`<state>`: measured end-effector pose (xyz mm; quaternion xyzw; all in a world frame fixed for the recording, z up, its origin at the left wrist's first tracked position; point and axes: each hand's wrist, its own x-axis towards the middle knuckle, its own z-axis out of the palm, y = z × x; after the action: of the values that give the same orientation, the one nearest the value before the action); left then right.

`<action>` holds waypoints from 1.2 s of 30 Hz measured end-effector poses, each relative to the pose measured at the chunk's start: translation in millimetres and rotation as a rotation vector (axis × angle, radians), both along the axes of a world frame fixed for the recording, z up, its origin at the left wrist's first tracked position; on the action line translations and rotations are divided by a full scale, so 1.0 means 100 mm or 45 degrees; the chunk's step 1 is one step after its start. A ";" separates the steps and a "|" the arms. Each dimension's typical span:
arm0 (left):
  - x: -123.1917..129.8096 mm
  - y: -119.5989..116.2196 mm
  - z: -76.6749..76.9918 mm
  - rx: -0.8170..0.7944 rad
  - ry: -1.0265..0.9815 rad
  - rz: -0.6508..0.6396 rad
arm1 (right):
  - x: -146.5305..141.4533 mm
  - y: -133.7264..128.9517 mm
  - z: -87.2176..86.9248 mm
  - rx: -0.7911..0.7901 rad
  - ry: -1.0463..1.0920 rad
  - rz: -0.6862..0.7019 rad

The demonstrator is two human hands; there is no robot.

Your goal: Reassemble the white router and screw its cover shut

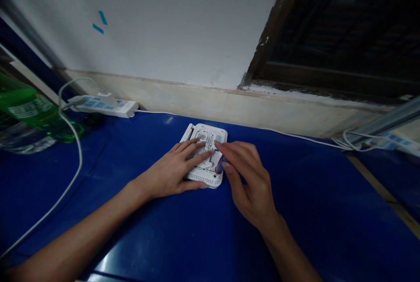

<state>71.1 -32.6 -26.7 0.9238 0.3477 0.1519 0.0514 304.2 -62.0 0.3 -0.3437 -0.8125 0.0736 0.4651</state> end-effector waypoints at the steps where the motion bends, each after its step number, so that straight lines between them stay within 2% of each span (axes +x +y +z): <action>1: 0.00 0.00 0.00 -0.008 -0.004 -0.001 | 0.00 -0.01 0.00 -0.059 0.000 0.053; 4: 0.00 0.00 0.01 -0.018 -0.027 -0.013 | -0.03 -0.03 0.01 -0.112 0.066 0.130; 8: 0.00 0.00 0.00 -0.023 -0.045 -0.009 | -0.03 -0.02 0.02 0.021 0.073 0.023; 13: 0.00 0.00 0.00 -0.026 -0.030 -0.023 | 0.00 -0.03 0.01 -0.135 -0.018 0.126; 15: 0.00 0.00 0.01 -0.028 -0.010 -0.021 | 0.00 -0.03 0.00 -0.106 0.028 0.148; 19: 0.00 0.01 0.00 -0.038 -0.001 -0.005 | 0.01 -0.01 -0.03 0.008 0.080 0.054; 24: -0.01 0.02 -0.01 -0.050 -0.009 -0.013 | 0.04 -0.01 -0.01 -0.085 -0.021 0.081; 26: -0.01 0.02 -0.01 -0.054 -0.009 -0.011 | 0.04 -0.01 0.00 -0.041 0.025 0.083; 30: -0.01 0.02 -0.02 -0.057 -0.031 -0.009 | 0.05 -0.01 -0.02 0.057 0.075 -0.030; 36: -0.01 0.01 -0.03 -0.073 -0.036 -0.007 | 0.04 -0.01 -0.04 -0.096 -0.016 0.049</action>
<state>69.7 -31.3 -29.2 0.9206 0.3487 0.1547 0.0832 308.1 -62.6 -3.3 -0.3458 -0.8185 0.1109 0.4451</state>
